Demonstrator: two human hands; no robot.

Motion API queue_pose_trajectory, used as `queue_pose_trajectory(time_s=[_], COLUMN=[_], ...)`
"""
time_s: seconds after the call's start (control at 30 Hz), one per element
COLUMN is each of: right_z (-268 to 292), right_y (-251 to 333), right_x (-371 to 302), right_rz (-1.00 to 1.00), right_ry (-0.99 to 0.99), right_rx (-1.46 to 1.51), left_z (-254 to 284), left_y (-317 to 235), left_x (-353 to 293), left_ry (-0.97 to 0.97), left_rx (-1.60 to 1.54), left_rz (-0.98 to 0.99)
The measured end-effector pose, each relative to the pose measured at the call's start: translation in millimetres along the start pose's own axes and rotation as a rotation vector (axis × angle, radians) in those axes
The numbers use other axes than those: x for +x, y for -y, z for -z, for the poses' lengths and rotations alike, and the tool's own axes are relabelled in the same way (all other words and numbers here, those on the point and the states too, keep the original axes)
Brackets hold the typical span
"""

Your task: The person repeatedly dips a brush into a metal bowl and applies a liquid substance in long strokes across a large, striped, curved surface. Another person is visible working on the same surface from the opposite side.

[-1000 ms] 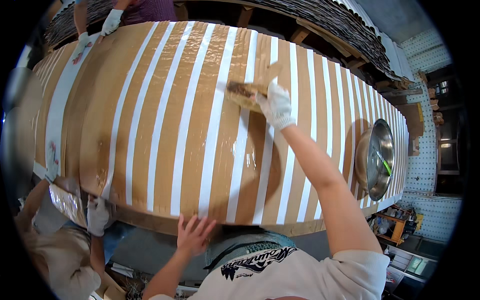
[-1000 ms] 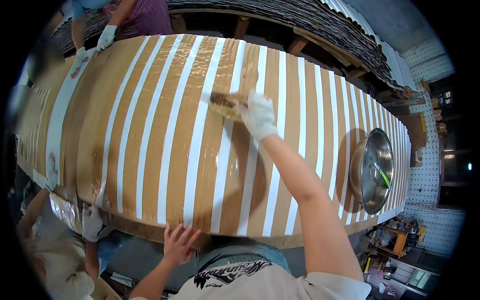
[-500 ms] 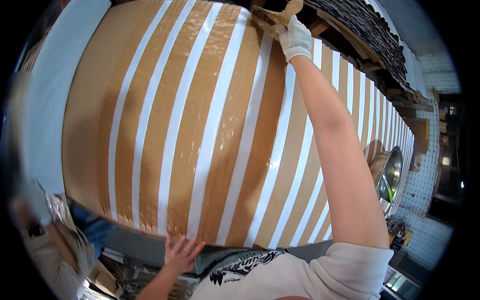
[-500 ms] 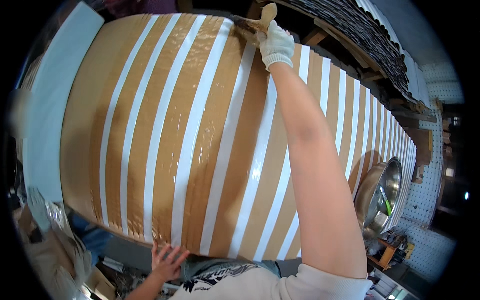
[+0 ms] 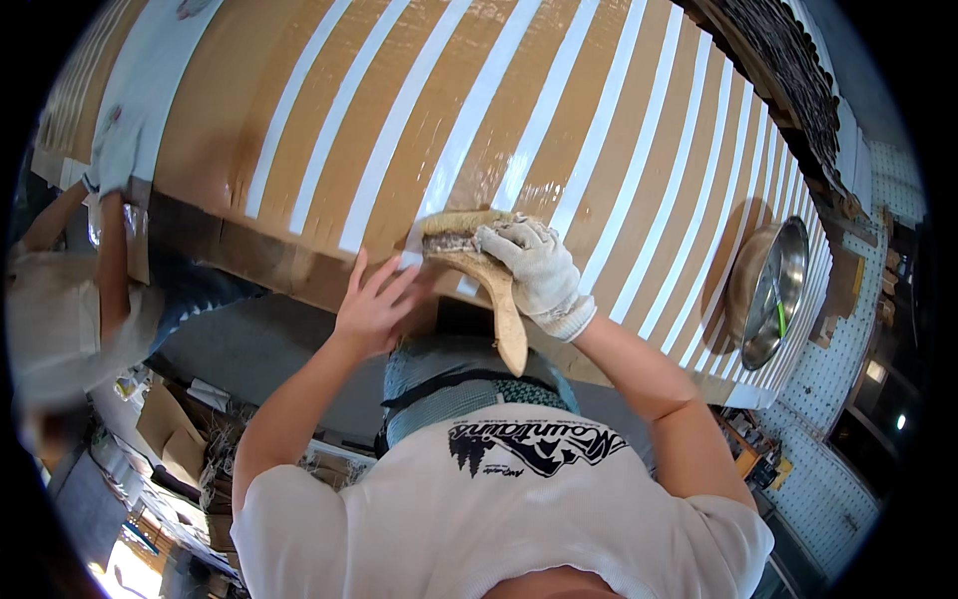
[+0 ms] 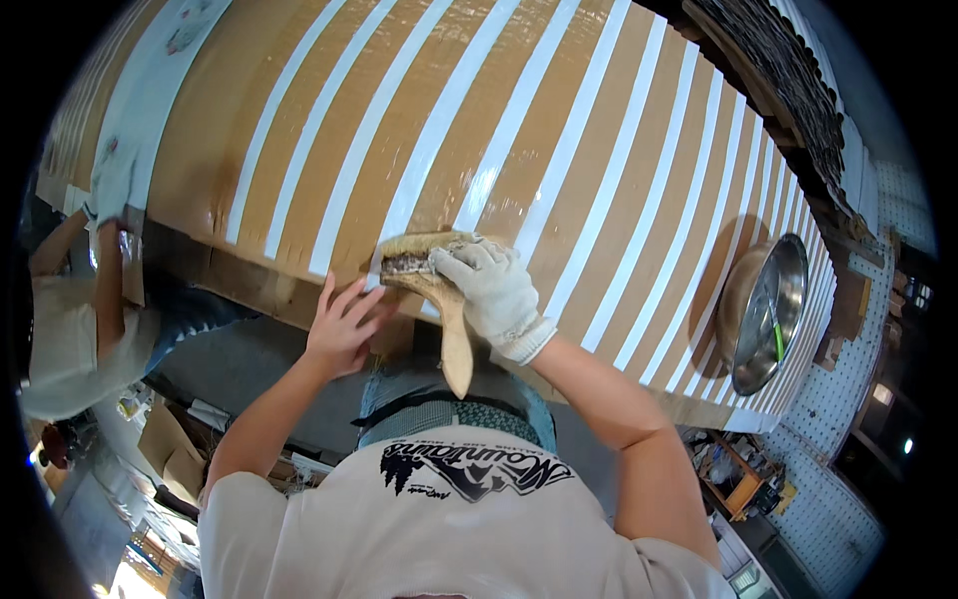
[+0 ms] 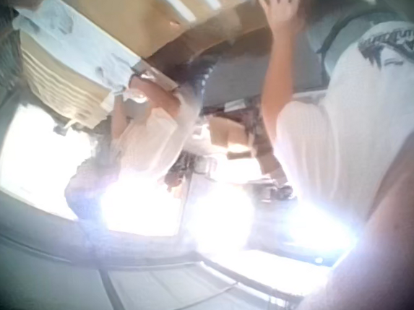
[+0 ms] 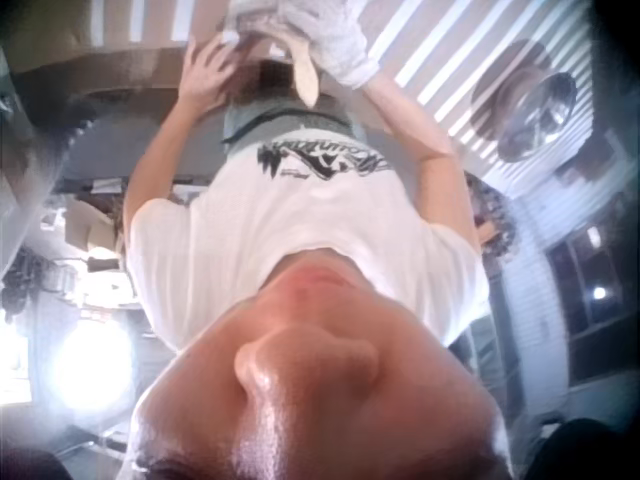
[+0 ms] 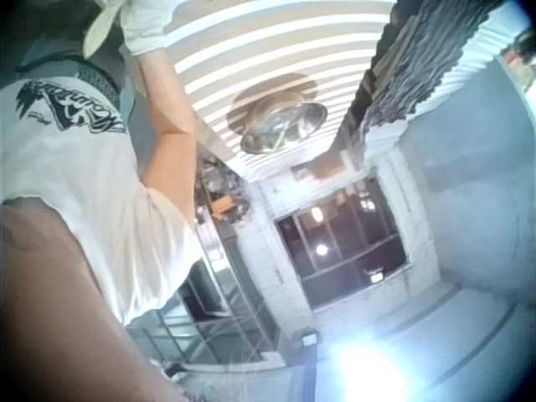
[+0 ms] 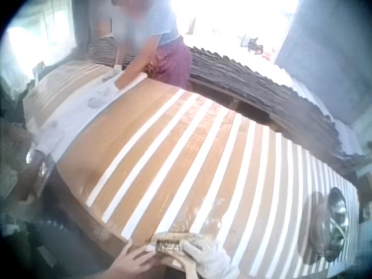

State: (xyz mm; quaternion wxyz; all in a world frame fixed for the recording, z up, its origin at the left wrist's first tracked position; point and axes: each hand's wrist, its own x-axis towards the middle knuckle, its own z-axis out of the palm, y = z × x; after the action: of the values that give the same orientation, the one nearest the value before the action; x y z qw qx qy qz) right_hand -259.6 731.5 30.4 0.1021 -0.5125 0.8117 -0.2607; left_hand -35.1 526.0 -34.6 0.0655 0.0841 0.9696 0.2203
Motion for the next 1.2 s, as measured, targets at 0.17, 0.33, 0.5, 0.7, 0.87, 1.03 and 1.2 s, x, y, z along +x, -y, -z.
queue_pose_trajectory(time_s=[0.17, 0.33, 0.5, 0.7, 0.87, 1.03, 1.2], right_z=[21.1, -16.7, -49.6, 40.6, 17.1, -23.5, 27.9], right_y=[-0.9, -2.1, 64.9, -20.7, -68.4, 35.1, -28.3], right_x=[23.8, 48.3, -23.8, 5.6, -27.9, -89.4, -62.3], right_rz=[-0.231, -0.183, -0.043, -0.385, -0.327, -0.155, -0.38], right_ry=[-0.018, -0.264, -0.085, 0.097, -0.304, -0.062, -0.045], right_rx=[0.037, -0.155, -0.14, -0.012, -0.104, -0.215, 0.08], left_z=[16.1, 7.2, -15.6, -13.2, -3.7, 8.1, 18.3], left_y=[-18.5, -3.3, 11.0, 13.7, -2.7, -10.3, -13.6], left_x=[-7.1, 1.8, -2.7, -7.5, 14.5, 30.4, 38.0], left_ry=[-0.131, -0.515, -0.449, -0.358, -0.198, 0.025, 0.084], left_rx=[-0.064, -0.15, 0.123, 0.198, 0.313, 0.37, 0.294], left_rz=[0.041, 0.583, 0.639, 0.614, 0.655, 0.771, 0.823])
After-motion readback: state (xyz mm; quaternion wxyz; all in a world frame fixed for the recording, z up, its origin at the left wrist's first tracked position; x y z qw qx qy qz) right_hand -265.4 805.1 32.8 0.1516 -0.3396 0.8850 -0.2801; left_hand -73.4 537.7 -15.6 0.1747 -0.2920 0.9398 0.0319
